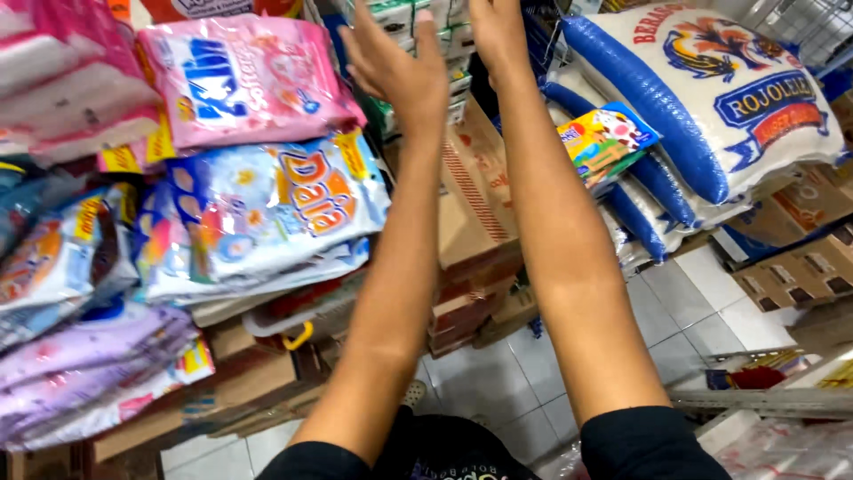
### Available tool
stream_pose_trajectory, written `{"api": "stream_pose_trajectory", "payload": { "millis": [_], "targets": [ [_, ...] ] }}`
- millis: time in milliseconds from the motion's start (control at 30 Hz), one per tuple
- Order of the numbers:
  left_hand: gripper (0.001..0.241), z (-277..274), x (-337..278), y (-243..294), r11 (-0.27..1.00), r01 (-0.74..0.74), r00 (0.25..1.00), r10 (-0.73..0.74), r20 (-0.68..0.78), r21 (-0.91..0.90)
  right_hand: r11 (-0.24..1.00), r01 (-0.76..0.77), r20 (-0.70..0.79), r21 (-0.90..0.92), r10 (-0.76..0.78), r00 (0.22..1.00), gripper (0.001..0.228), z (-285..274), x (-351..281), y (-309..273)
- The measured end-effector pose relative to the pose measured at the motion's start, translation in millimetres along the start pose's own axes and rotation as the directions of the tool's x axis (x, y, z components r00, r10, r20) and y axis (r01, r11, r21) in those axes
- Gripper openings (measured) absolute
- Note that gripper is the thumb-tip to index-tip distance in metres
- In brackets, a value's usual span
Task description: The person organizes various packaged goods on store shelves, handling packages of tissues, soap, and detergent one by one to align them on the shelves.
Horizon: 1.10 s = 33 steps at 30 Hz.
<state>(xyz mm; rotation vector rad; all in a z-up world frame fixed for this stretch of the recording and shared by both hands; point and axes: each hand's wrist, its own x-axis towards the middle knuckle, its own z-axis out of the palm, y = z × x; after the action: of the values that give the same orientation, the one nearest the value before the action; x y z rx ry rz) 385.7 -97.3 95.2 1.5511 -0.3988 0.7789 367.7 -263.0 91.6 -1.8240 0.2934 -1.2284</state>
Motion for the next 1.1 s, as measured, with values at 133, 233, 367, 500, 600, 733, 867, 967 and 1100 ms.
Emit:
{"api": "stream_pose_trajectory", "payload": {
  "millis": [133,233,367,500,600,733,867,967,1100],
  "targets": [
    [0.084,-19.0,-6.1,26.7,0.997,0.042,0.997,-0.038,0.064,-0.064,0.978,0.021,-0.018,0.205,-0.018,1.000,0.036,5.5,-16.5,-31.4],
    [0.086,-40.3,-12.4,35.1,0.989,0.035,0.998,-0.026,0.062,-0.142,0.962,0.028,-0.090,0.272,-0.004,0.996,0.037,-2.4,-36.6,-39.2],
    [0.083,-56.2,-17.9,54.7,0.968,0.065,0.995,-0.046,0.085,-0.240,0.980,0.088,-0.160,0.180,-0.059,0.985,0.039,-16.5,-42.1,-42.6],
    [0.071,-73.2,-26.1,74.0,0.876,0.084,0.987,-0.009,0.158,-0.474,0.976,0.010,-0.208,0.218,0.036,0.977,0.044,-38.4,-60.9,-61.5],
    [0.066,-103.6,-45.9,89.1,0.804,0.098,0.959,0.081,0.272,-0.586,0.856,-0.072,-0.274,0.512,0.242,0.931,0.054,-66.1,-97.7,-105.2],
    [0.059,-140.5,-100.8,87.6,0.577,0.350,0.867,0.099,0.489,-0.738,0.746,-0.081,-0.239,0.661,0.312,0.919,0.057,-123.3,-199.8,-155.9],
    [0.049,-177.0,-179.5,76.1,0.433,0.590,0.675,0.199,0.710,-0.682,0.835,-0.032,-0.448,0.549,0.326,0.832,0.066,-166.8,-346.2,-182.9],
    [0.043,-184.1,-241.1,66.8,0.559,0.597,0.454,0.356,0.817,-0.576,0.867,-0.031,-0.639,0.498,0.391,0.663,0.076,-192.1,-443.4,-183.8],
    [0.043,-179.6,-332.9,84.7,0.463,0.843,0.032,0.467,0.884,-0.275,0.917,-0.184,-0.834,0.354,0.398,0.381,0.073,-230.9,-546.4,-214.4]
  ]
}}
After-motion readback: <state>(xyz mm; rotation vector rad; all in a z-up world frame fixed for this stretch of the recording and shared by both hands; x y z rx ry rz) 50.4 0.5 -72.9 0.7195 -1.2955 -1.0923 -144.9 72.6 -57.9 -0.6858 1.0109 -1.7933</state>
